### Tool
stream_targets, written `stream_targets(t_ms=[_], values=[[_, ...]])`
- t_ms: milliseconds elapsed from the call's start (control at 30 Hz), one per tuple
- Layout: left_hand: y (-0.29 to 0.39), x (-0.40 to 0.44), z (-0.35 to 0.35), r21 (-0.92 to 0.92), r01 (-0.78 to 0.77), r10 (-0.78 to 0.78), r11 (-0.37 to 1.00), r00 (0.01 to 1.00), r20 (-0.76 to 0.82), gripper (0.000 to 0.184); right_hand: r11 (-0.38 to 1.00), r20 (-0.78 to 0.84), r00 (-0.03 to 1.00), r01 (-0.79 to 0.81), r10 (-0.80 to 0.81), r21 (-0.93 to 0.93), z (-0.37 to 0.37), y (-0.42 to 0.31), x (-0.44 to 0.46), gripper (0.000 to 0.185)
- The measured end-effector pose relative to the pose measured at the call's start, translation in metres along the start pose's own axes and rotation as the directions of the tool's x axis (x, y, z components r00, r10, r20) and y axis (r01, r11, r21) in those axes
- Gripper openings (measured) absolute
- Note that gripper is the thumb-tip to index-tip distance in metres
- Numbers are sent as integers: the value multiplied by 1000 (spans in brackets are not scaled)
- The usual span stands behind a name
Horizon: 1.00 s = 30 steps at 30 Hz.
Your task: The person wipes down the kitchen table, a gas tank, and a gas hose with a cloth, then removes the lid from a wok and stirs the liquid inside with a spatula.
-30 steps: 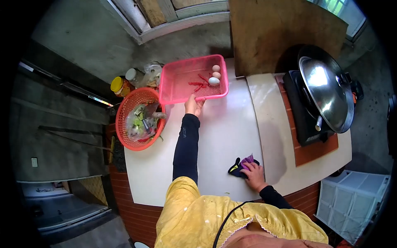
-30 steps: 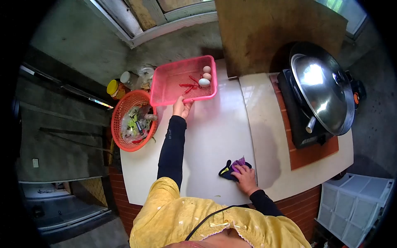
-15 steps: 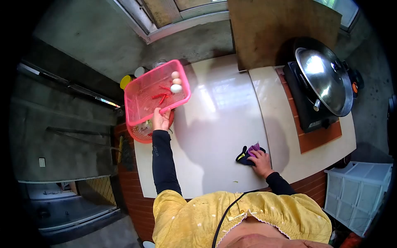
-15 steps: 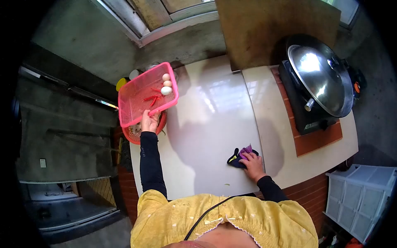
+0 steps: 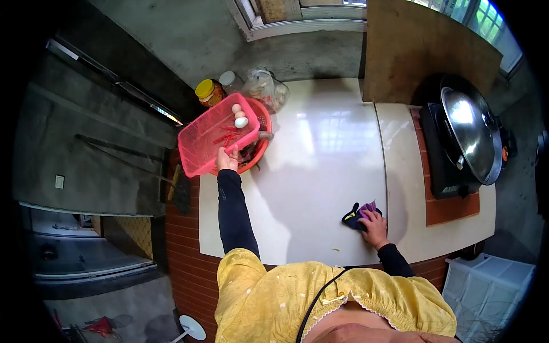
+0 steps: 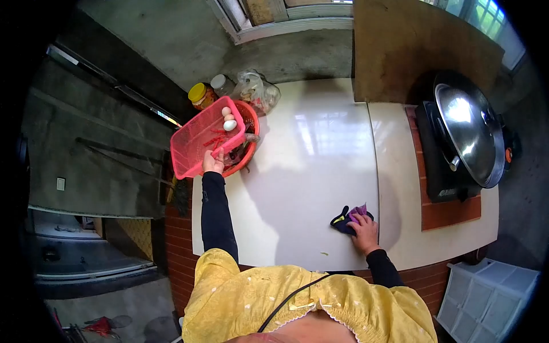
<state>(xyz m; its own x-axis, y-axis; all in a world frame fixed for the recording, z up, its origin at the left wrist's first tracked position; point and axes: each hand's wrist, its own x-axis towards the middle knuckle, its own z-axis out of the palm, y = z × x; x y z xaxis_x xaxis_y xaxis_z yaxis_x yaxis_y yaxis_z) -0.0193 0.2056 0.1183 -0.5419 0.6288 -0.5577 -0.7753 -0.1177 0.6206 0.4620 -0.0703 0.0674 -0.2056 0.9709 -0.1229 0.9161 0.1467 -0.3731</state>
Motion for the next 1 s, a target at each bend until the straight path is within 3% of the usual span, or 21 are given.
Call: stream_targets(t_ms=[233, 400, 533, 733, 800, 833, 1000], values=[[5, 16, 5, 4, -3, 3, 1000, 1000, -26, 14, 1000, 16, 1000, 0, 1, -28, 3, 1, 0, 45], [17, 20, 20, 134, -2, -15, 991, 992, 122, 26, 1000, -1, 1000, 10, -10, -24, 3, -1, 0, 46], [22, 27, 28, 189, 15, -24, 982, 999, 44, 30, 1000, 9, 1000, 11, -11, -24, 0, -1, 1, 44], [30, 36, 12, 447, 54, -124, 893, 984, 127, 50, 1000, 7, 1000, 4, -4, -15, 1, -1, 0, 42], [35, 31, 6, 473, 212, -272, 855, 960, 63, 61, 1000, 1, 1000, -5, 5, -7, 3, 0, 0, 41], [39, 29, -1, 504, 236, -356, 831, 921, 156, 69, 1000, 3, 1000, -6, 6, 16, 3, 0, 0, 45], [34, 23, -12, 532, 132, -248, 836, 957, 153, 62, 999, 24, 1000, -11, 10, 31, -2, -3, 2, 47]])
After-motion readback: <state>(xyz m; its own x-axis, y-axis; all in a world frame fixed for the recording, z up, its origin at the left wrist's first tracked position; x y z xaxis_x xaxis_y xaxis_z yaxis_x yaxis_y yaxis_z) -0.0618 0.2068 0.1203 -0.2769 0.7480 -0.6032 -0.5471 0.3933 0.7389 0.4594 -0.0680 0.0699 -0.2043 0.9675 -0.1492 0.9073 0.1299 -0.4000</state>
